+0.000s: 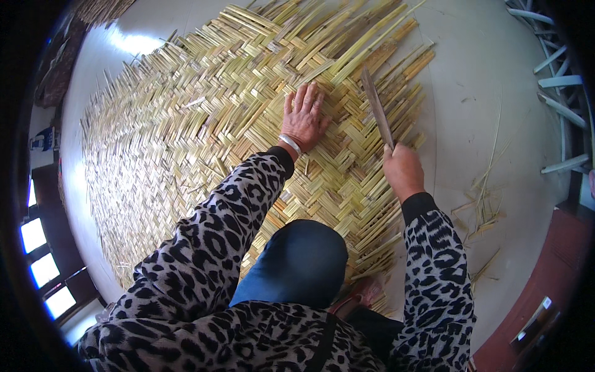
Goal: The person weaves a mat from dried palm leaves on the floor. They use a flat metal tool to press and align the leaves, repeatedly tapping and adjusting the weave to tighten the pattern.
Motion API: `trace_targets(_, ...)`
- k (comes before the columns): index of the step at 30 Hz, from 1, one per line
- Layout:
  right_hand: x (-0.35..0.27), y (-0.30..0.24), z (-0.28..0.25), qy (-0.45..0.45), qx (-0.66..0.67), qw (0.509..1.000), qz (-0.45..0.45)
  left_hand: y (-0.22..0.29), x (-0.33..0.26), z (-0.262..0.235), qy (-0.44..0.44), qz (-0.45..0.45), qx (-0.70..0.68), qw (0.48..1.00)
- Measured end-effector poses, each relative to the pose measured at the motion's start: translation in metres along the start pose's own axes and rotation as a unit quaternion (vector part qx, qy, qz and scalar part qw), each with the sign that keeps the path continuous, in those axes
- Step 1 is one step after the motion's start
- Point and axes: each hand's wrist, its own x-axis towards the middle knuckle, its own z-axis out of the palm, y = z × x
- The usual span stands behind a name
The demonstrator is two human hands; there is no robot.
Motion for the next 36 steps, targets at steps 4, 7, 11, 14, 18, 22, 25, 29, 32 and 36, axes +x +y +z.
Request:
trace_targets(4,0.013,0.018,0.017,-0.073,0.009,0.997,0.027,0.005,0.001,0.0,-0.029,-0.014,0.06,0.998)
trace_targets(7,0.022,0.029,0.025,-0.098,0.053,0.994,0.014,0.009,0.008,-0.007,-0.085,0.023,0.138,0.987)
trace_targets(11,0.031,0.039,0.023,-0.185,0.075,0.979,0.048,0.019,0.026,-0.022,-0.18,0.06,0.217,0.958)
trace_targets(14,0.035,0.035,0.03,-0.162,0.063,0.984,-0.028,0.033,0.042,-0.03,-0.238,0.049,0.247,0.938)
trace_targets(18,0.034,0.034,0.025,-0.175,0.031,0.983,-0.035,0.055,0.055,-0.03,-0.294,0.007,0.308,0.905)
trace_targets(22,0.027,0.028,0.013,-0.198,0.018,0.978,-0.067,0.064,0.067,-0.027,-0.349,-0.021,0.331,0.877)
trace_targets(25,0.027,0.024,0.012,-0.208,0.053,0.976,-0.024,0.064,0.075,-0.027,-0.389,-0.004,0.349,0.852)
trace_targets(29,0.022,0.026,0.014,-0.169,0.061,0.982,-0.06,0.059,0.077,-0.031,-0.388,0.015,0.313,0.867)
trace_targets(32,0.002,0.022,0.005,-0.174,0.144,0.972,-0.068,0.053,0.083,-0.037,-0.378,0.072,0.302,0.872)
trace_targets(36,-0.037,0.013,-0.026,-0.11,0.302,0.938,-0.128,0.042,0.131,-0.05,-0.519,0.15,0.298,0.787)
